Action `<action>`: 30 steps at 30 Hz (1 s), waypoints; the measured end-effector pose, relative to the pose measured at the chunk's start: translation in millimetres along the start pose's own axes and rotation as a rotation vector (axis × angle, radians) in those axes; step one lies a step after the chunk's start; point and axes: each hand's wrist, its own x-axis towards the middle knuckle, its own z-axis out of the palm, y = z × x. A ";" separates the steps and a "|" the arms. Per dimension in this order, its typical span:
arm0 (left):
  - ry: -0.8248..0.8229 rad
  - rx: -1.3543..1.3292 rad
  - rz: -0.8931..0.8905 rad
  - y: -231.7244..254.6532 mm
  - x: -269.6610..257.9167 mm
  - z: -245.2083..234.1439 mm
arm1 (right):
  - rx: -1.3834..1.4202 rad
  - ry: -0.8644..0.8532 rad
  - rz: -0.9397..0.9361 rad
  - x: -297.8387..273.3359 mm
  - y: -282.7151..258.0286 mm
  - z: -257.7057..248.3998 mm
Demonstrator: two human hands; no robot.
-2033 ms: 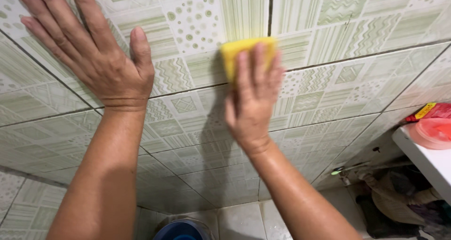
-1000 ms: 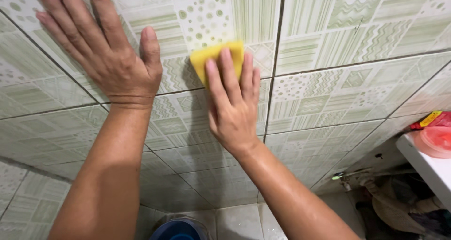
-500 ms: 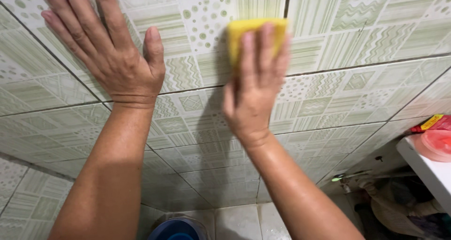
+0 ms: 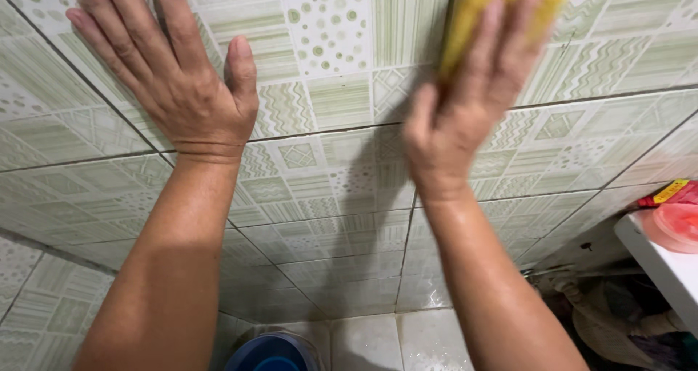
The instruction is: The person scrubs patterned green and white bathroom wall tiles using a yellow sponge. They repeatedly wipe the same areas around a wall-mounted soap dish and corner shelf, occasionally dipping the sponge into a small white dish containing an orange bar of soap.
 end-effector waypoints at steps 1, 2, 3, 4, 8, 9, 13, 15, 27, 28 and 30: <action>-0.035 0.024 -0.011 0.4 0.9 -0.5 | 0.022 -0.036 -0.007 1.1 -10.7 4.5; -0.069 0.048 -0.022 1.0 1.6 -0.8 | 0.040 -0.070 -0.030 -0.6 -23.9 9.5; -0.062 0.045 -0.024 1.5 1.8 -0.8 | 0.060 -0.105 -0.053 -2.9 -37.2 14.9; -0.057 0.043 -0.026 1.7 1.3 -0.7 | 0.055 -0.156 -0.084 -9.5 -47.7 12.5; 0.033 0.021 -0.002 0.7 0.2 -0.5 | 0.006 -0.310 -0.154 -36.1 -62.5 -0.7; 0.024 0.020 -0.002 0.2 0.7 -0.1 | 0.000 -0.284 -0.134 -37.9 -57.6 -1.4; 0.038 -0.005 0.014 -1.6 0.4 3.6 | -0.019 -0.103 -0.051 -27.4 -22.1 -7.2; 0.024 0.005 0.013 -2.6 -0.5 5.4 | -0.006 -0.059 0.010 -16.5 -12.7 -7.5; 0.146 0.026 0.037 -2.0 0.9 8.6 | -0.130 -0.227 -0.148 28.7 -85.9 25.5; 0.107 0.039 0.033 -2.6 0.4 8.8 | -0.156 -0.249 -0.133 37.1 -84.3 22.6; 0.049 0.036 0.030 -4.0 -0.9 9.2 | -0.118 -0.151 -0.124 55.1 -77.1 13.8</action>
